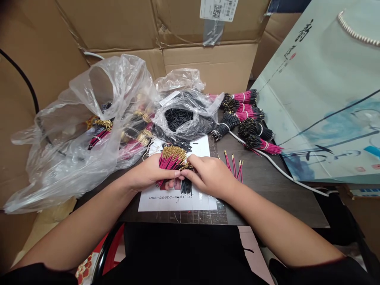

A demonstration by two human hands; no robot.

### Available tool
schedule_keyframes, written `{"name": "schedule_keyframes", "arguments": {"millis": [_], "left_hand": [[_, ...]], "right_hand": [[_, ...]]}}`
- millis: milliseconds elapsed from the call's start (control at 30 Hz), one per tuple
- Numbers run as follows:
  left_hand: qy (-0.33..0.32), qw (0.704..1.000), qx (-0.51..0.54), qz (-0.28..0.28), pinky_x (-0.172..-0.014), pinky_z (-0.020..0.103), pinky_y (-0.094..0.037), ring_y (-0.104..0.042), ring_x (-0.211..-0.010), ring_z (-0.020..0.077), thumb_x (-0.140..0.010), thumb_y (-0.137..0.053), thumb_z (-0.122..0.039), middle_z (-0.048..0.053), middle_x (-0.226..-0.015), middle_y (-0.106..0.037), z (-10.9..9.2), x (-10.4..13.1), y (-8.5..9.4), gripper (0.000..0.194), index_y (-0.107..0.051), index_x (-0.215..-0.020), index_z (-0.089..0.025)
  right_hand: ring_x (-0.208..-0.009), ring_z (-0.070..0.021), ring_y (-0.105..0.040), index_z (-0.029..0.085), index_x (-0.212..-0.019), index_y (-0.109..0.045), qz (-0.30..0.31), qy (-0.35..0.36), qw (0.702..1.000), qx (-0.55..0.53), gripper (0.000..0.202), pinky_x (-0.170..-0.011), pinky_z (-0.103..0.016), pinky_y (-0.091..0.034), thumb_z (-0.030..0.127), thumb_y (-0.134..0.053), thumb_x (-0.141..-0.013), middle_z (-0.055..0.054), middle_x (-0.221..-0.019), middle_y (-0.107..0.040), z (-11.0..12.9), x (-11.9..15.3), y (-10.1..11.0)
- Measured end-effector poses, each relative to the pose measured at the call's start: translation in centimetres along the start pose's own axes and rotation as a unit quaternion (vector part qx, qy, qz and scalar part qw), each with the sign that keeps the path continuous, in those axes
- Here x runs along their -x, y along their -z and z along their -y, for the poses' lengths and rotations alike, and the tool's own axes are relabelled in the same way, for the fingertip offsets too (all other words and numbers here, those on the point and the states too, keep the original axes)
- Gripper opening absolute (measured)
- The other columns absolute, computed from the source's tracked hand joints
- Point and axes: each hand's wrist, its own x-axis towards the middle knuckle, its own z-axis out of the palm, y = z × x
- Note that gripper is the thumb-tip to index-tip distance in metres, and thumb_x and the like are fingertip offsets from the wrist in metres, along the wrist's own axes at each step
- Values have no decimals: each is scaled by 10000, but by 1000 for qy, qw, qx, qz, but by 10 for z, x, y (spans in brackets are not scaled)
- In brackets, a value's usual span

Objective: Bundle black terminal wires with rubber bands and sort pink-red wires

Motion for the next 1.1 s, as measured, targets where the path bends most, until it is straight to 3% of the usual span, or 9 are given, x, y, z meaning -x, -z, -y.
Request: {"name": "schedule_keyframes", "arguments": {"millis": [100,633,933,1100], "left_hand": [[-6,1000,-2,6,-495,211,-523,-629,-551,122,-863,-784,-334,92,-702,-705,-1,1,0,274,-691,-914,-82],[11,1000,22,-13,-427,181,-465,-628,-537,125,-816,-820,-388,89,-673,-697,-1,1,-1,343,-691,-897,-81],[74,992,53,-87,-365,195,-459,-635,-456,148,-835,-734,-299,132,-657,-722,-5,0,-6,237,-676,-871,-72],[67,992,58,-94,-385,198,-472,-630,-443,140,-823,-759,-276,106,-641,-712,-7,0,-8,245,-637,-909,-82]], "right_hand": [[-654,-203,-613,151,-1067,-590,-10,18,1000,22,373,-610,-311,-386,482,-418,-1053,-69,-758,-680,0,0,0],[-640,-149,-577,184,-890,-601,-8,54,998,-35,271,-616,-288,-397,357,-468,-1051,-17,-725,-632,-3,1,1],[-619,-150,-550,200,-847,-563,22,41,999,-26,299,-593,-286,-370,376,-446,-1058,-20,-714,-620,-5,-1,-3],[-627,-155,-568,198,-872,-577,35,26,998,-44,266,-596,-284,-376,371,-476,-1048,-27,-730,-649,-5,-1,-2]]}}
